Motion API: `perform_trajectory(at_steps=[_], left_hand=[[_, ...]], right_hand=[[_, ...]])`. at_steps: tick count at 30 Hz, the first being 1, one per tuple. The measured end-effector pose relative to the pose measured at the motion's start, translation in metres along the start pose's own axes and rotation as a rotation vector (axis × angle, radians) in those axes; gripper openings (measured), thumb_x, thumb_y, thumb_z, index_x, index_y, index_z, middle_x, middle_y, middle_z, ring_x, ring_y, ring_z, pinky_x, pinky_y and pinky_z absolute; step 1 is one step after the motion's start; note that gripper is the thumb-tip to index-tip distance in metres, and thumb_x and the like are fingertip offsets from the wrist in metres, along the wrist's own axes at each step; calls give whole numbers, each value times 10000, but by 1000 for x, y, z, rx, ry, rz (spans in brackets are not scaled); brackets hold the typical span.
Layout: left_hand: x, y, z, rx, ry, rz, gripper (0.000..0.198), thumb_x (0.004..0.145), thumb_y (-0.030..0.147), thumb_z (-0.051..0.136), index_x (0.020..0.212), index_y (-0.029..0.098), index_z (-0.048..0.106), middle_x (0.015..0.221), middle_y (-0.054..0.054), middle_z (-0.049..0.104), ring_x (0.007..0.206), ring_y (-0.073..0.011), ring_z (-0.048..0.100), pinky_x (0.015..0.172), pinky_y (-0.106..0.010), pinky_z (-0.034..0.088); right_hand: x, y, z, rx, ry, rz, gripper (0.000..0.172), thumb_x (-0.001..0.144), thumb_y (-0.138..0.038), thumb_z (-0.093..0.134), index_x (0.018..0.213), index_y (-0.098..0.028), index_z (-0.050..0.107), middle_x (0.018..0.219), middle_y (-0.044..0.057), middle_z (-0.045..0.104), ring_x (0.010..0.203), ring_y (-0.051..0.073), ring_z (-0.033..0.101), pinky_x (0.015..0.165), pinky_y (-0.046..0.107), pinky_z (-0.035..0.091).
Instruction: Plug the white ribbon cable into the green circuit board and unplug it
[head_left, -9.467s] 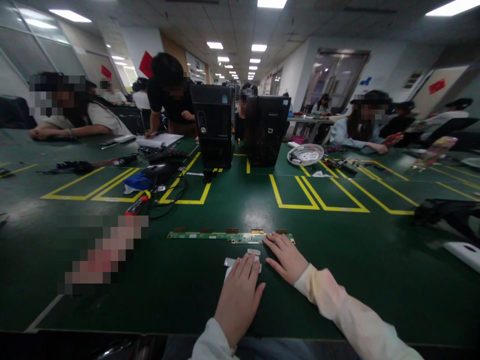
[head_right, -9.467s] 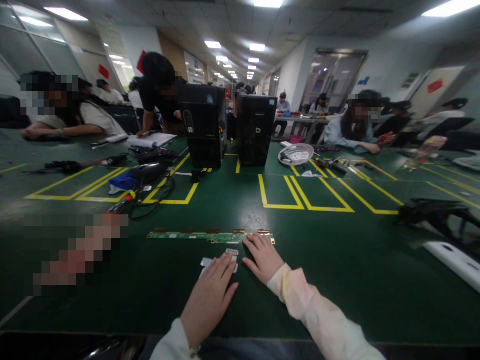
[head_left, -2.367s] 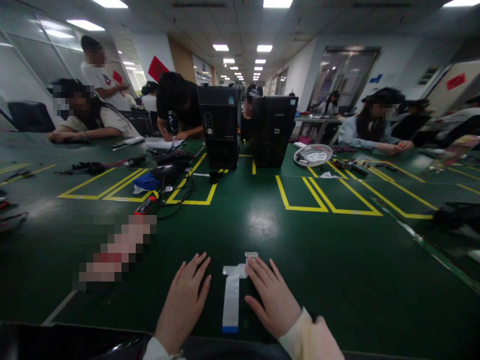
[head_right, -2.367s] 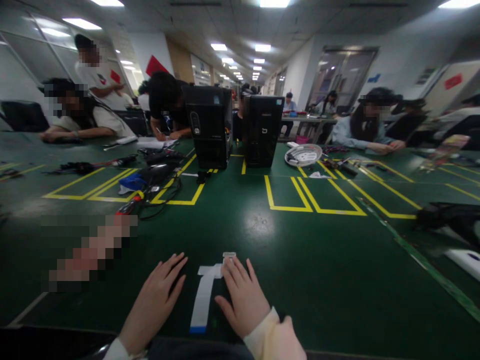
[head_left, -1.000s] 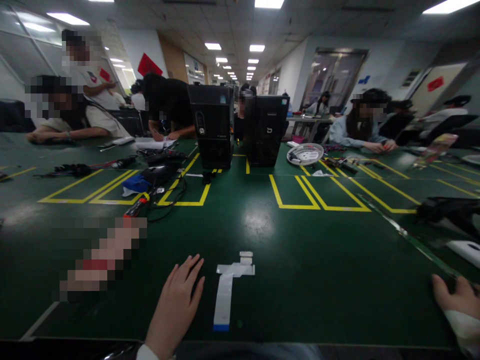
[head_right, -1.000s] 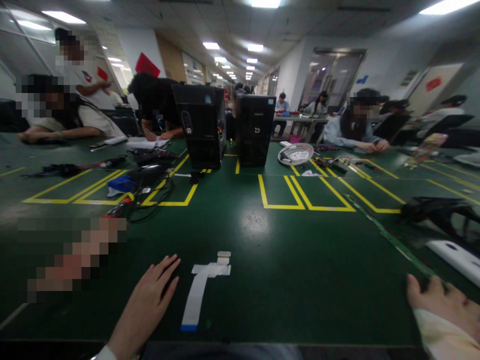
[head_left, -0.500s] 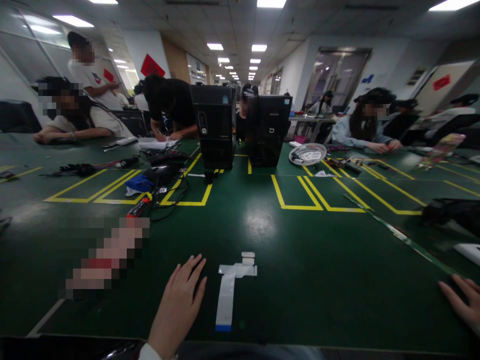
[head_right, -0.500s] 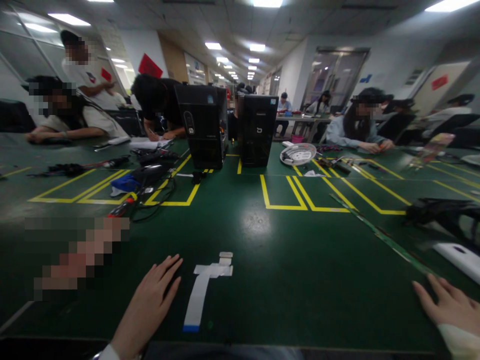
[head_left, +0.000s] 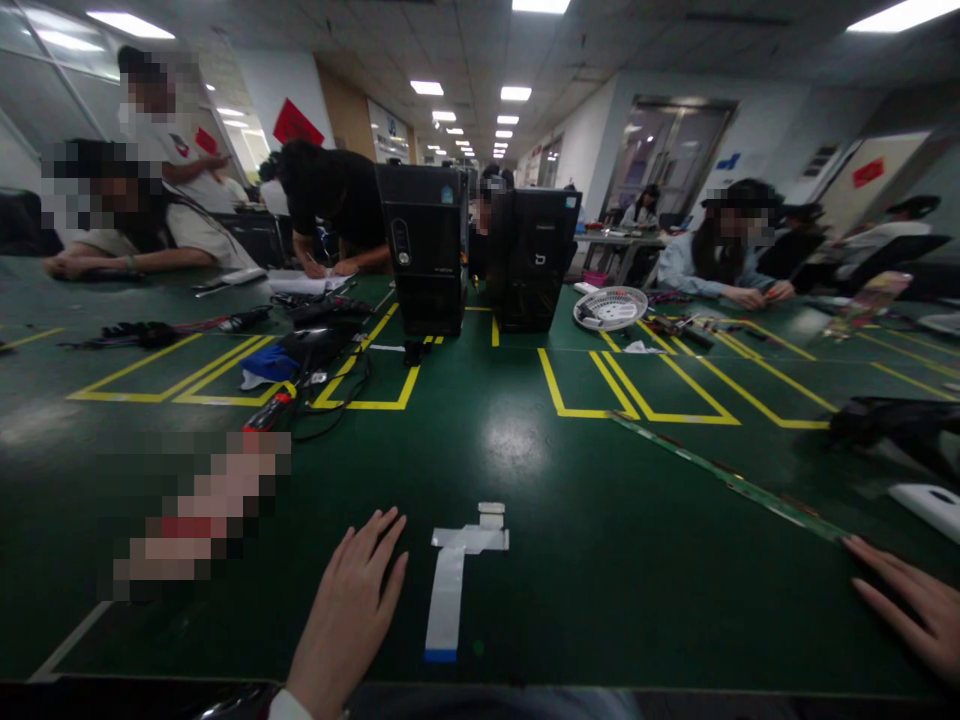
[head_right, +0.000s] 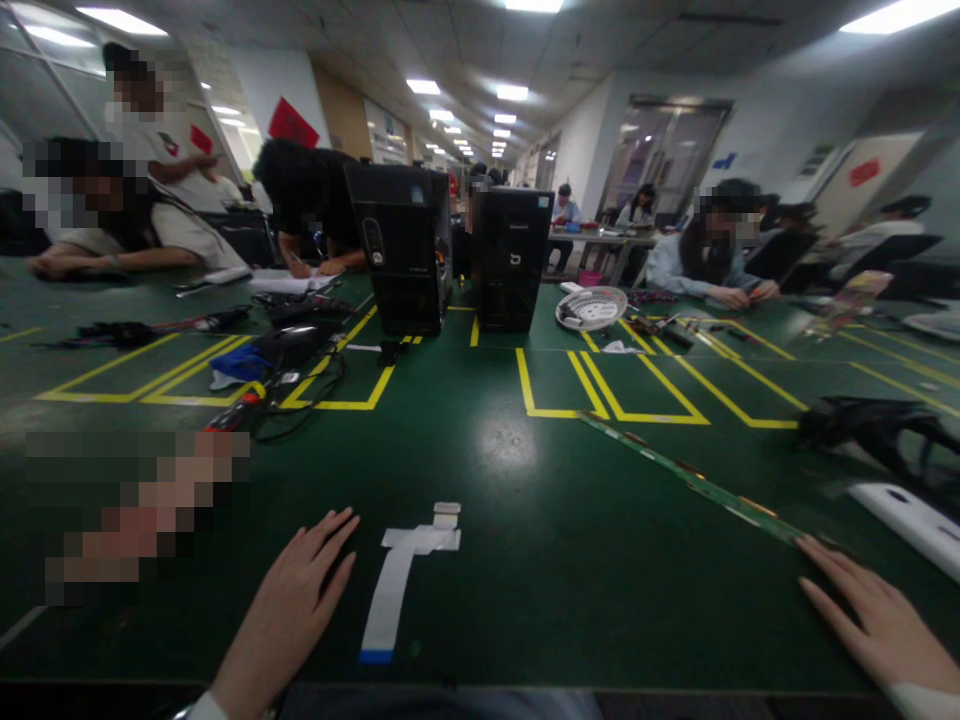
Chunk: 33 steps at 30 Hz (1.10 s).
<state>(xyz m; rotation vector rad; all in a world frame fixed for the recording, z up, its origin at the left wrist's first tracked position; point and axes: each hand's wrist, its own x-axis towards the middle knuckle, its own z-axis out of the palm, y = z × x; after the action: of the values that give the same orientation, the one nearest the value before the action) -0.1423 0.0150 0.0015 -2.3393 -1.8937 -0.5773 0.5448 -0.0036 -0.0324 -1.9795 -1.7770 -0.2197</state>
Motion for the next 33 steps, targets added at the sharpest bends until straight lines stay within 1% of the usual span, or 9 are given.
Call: perform_trajectory(at_steps=[3,7,10,14,19,22,26,29,33], left_hand=[[0,1,-1,4,4,-5,436,925,364,390,1306,190,509,1363,-93,531,1287,-242,448,1076,-488,342],[0,3,-2,3,12,-5,433,923,371,393,1307,207,508,1363,-87,532,1285,-247,451,1071,-491,347],[0,2,-2,9,9,-7,433,924,363,389,1309,204,506,1364,-86,531,1284,-244,453,1073,-487,349],[0,1,0,14,2,-3,434,924,361,387,1310,200,504,1367,-85,528,1286,-238,450,1079,-483,343],[0,0,1,15,21,3,425,923,350,390,1300,196,512,1358,-88,537,1274,-237,465,1079,-475,344],[0,0,2,19,29,8,423,924,352,389,1301,202,510,1357,-85,539,1273,-235,466,1080,-473,341],[-1,-1,2,24,19,14,436,924,363,388,1309,194,502,1357,-91,537,1281,-238,457,1080,-481,338],[-1,-2,3,6,25,12,443,915,377,407,1318,213,494,1364,-85,532,1283,-245,455,1077,-488,339],[-1,-2,3,-16,32,0,441,913,371,412,1316,214,499,1362,-79,535,1279,-248,459,1077,-492,342]], right_hand=[[6,-30,7,33,-124,-49,832,800,-751,301,1314,-141,536,1264,217,539,1190,324,495,1001,484,383],[24,-101,16,81,-183,-109,830,803,-766,299,1323,-162,529,1338,161,493,1236,319,455,1038,472,370],[39,-160,26,153,-302,-271,753,849,-692,319,1349,-154,488,1375,138,461,1281,279,414,1067,477,356],[51,-235,41,181,-379,-465,617,909,-558,347,1392,-181,422,1430,91,400,1332,240,344,1088,481,328],[52,-305,55,208,-439,-627,563,935,-461,374,1437,-208,344,1467,61,343,1361,230,284,1112,470,296],[50,-332,60,204,-434,-665,553,943,-442,372,1441,-203,335,1470,62,339,1356,235,289,1112,475,298],[44,-356,63,186,-380,-654,539,945,-404,373,1437,-188,340,1463,69,352,1343,236,308,1104,476,318],[40,-365,64,174,-369,-641,535,941,-390,380,1426,-164,360,1461,74,355,1340,239,310,1104,469,324],[37,-367,64,157,-362,-637,536,938,-386,387,1416,-143,373,1459,76,359,1337,237,313,1109,451,325]])
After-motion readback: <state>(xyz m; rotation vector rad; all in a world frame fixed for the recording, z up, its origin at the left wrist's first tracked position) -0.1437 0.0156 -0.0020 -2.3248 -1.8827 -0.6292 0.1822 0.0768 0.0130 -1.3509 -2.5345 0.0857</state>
